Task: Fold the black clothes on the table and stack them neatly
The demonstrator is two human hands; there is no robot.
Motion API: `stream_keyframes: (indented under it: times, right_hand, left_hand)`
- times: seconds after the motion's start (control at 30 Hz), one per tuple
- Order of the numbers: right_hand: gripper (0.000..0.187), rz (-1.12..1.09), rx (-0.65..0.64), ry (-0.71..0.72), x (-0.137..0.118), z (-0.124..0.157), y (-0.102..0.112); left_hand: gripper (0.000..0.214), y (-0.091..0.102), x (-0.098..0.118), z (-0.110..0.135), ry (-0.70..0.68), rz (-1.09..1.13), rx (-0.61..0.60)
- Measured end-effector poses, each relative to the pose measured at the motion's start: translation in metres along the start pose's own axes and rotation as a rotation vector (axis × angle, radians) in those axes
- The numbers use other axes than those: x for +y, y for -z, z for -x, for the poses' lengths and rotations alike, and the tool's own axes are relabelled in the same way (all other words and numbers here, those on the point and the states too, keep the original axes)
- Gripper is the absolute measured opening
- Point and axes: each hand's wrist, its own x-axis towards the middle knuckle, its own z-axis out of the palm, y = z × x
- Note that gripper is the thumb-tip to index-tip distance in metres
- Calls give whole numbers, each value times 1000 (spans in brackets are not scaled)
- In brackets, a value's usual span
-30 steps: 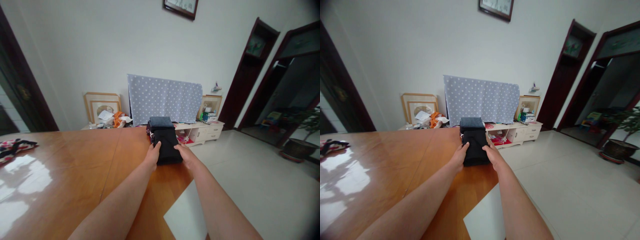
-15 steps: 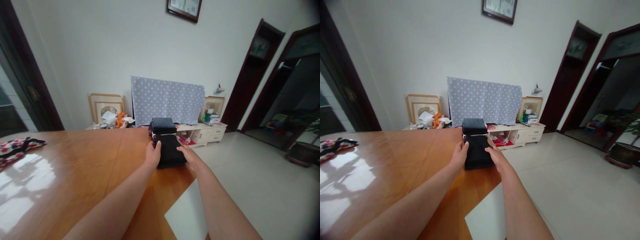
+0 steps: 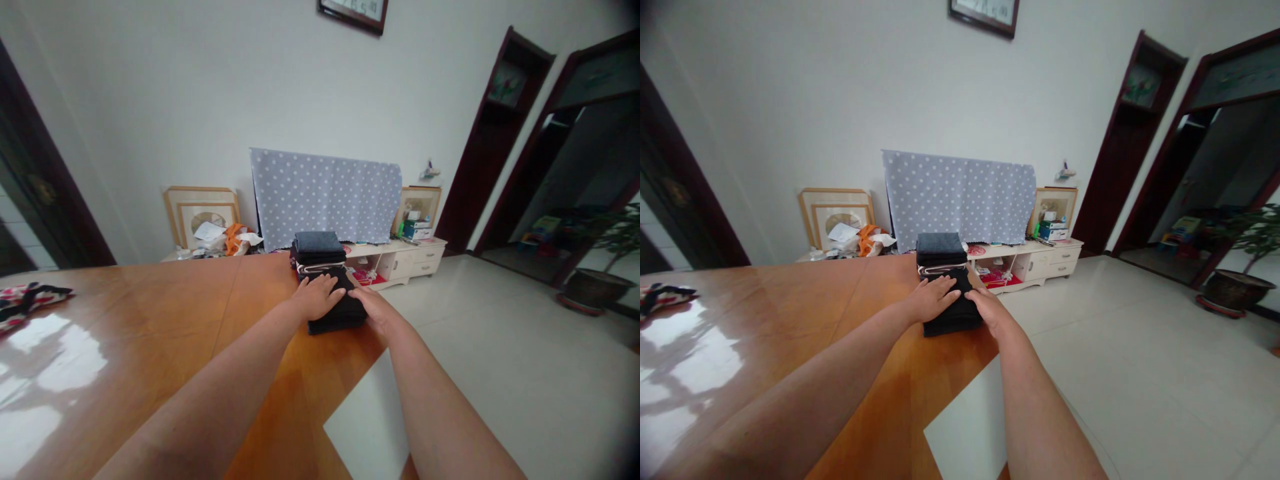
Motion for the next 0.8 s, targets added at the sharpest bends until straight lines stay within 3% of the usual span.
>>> stream_keyframes:
  times: [0.17, 0.4, 0.57, 0.67, 0.8]
  right_hand:
    - [35, -87, -46, -63, -1, 0, 2]
    - [38, -130, 23, -151, 5, -8, 8]
    - [36, -166, 38, -166, 4, -8, 9]
    - [33, -129, 54, -169, 1, -5, 7]
    - [30, -107, 58, -172, -1, -3, 5]
  left_hand:
    - [43, 3, -1, -5, 85, 240, 26]
    - [43, 20, 14, 8, -61, 55, 66]
    - [61, 27, 29, 36, -168, 13, -62]
    - [73, 24, 34, 44, -164, 12, -60]
    - [58, 16, 36, 40, -92, -105, -19]
